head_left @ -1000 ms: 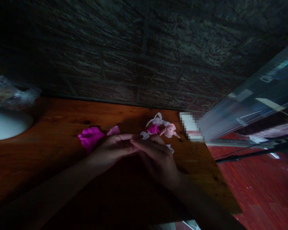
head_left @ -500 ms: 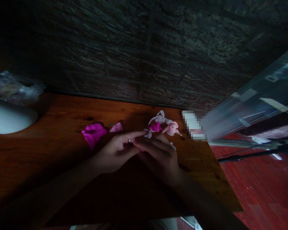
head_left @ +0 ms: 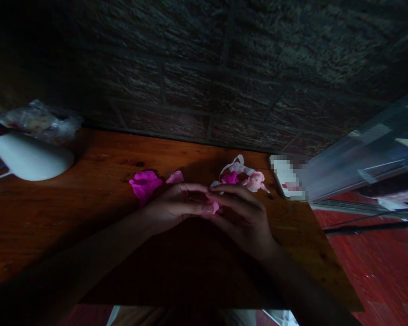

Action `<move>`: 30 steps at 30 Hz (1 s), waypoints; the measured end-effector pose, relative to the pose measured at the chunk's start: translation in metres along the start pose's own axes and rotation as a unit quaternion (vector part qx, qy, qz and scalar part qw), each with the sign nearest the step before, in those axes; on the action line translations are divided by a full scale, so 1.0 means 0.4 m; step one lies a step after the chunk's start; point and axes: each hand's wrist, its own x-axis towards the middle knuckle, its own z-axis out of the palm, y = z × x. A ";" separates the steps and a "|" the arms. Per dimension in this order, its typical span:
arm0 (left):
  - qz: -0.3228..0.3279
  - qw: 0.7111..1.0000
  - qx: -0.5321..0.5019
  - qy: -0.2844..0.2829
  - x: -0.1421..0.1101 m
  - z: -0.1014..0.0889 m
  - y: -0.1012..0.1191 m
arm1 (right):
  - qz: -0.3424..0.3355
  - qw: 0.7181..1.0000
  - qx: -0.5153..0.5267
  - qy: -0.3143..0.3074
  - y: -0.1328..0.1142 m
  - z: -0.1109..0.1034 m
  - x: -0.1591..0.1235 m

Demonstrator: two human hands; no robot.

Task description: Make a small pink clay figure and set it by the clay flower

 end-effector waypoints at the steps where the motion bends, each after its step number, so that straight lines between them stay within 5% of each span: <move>1: 0.007 1.000 0.016 0.005 -0.002 0.003 0.001 | 0.001 1.000 0.000 -0.004 0.000 0.001 -0.001; 6: 0.014 0.998 0.041 0.054 -0.008 0.017 0.001 | 0.012 0.999 0.015 -0.028 -0.001 0.005 -0.005; 13: -0.004 1.000 -0.005 -0.019 -0.004 0.018 -0.012 | 0.025 0.999 0.014 -0.037 0.005 -0.001 -0.007; 18: -0.012 0.999 -0.030 0.035 -0.001 0.022 -0.027 | 0.015 0.997 -0.063 -0.040 0.027 0.006 -0.017; 30: 0.087 0.990 0.096 0.064 0.005 0.048 -0.070 | -0.034 0.986 -0.160 0.027 0.022 0.028 -0.018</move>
